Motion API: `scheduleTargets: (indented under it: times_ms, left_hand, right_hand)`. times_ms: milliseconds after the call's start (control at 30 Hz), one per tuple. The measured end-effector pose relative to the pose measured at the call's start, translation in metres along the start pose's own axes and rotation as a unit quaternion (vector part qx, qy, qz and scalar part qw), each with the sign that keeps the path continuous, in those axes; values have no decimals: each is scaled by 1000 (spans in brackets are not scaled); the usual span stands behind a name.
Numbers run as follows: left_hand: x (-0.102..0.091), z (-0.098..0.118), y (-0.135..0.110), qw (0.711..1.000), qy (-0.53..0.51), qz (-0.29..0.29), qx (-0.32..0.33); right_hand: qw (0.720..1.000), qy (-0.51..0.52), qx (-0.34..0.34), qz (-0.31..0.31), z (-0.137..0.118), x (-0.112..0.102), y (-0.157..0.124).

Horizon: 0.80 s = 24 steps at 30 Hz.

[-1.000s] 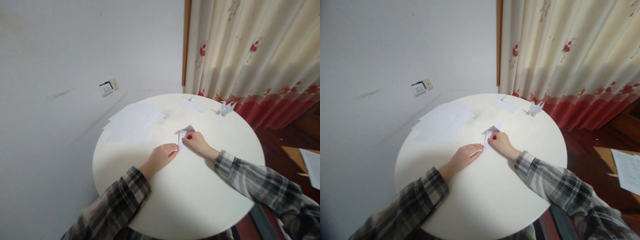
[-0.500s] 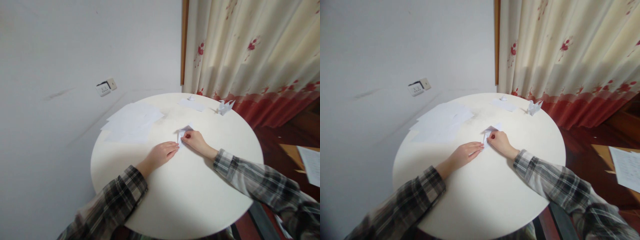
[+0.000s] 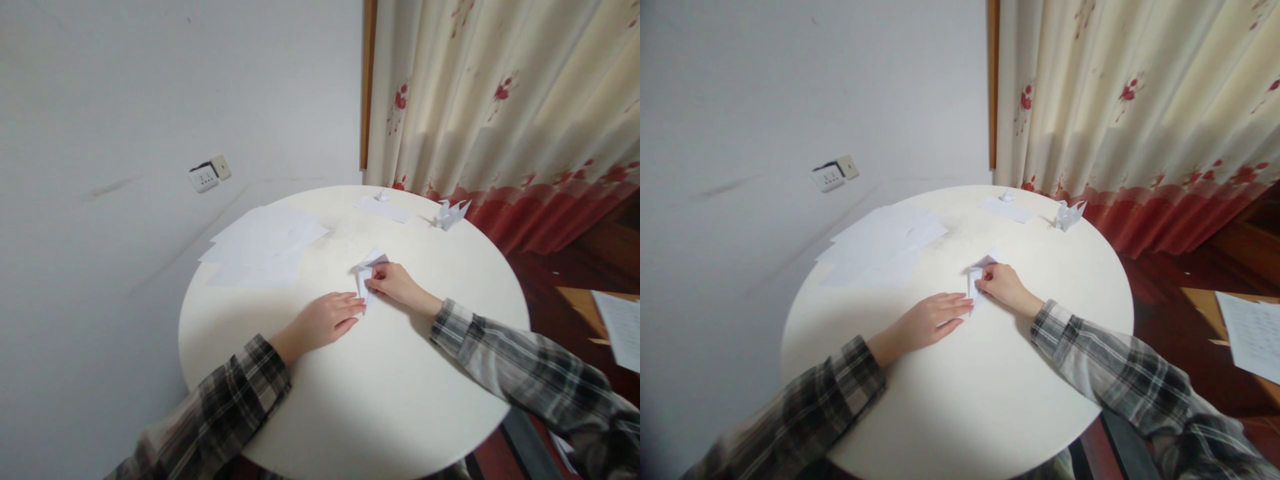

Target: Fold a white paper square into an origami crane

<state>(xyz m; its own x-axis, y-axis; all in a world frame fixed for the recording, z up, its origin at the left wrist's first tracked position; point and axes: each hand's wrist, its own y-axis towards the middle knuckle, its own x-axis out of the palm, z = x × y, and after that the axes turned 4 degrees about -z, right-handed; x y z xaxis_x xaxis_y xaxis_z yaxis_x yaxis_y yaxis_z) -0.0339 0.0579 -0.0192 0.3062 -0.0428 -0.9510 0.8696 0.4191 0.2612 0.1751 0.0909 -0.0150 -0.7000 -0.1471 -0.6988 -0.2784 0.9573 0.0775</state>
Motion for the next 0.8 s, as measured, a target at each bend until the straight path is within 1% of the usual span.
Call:
scheduleTargets:
  times_ms: [67,133,333,600,800]
  left_hand:
    - [-2,5,0,1000,-5,2,11]
    - [-3,8,0,1000,-12,4,16]
    - [-4,7,1,1000,0,-21,-13]
    - [-2,6,0,999,-17,-40,-25]
    - [-2,5,0,999,-29,-40,-23]
  right_hand:
    - [1000,1,-9,-23,-1,-2,-2]
    - [999,-6,-13,-32,-3,-4,-4]
    - [999,-25,-16,-38,-6,-5,-3]
    - [1000,-3,-5,5,-3,1,-5]
    - [994,-90,-30,58,-5,2,-6]
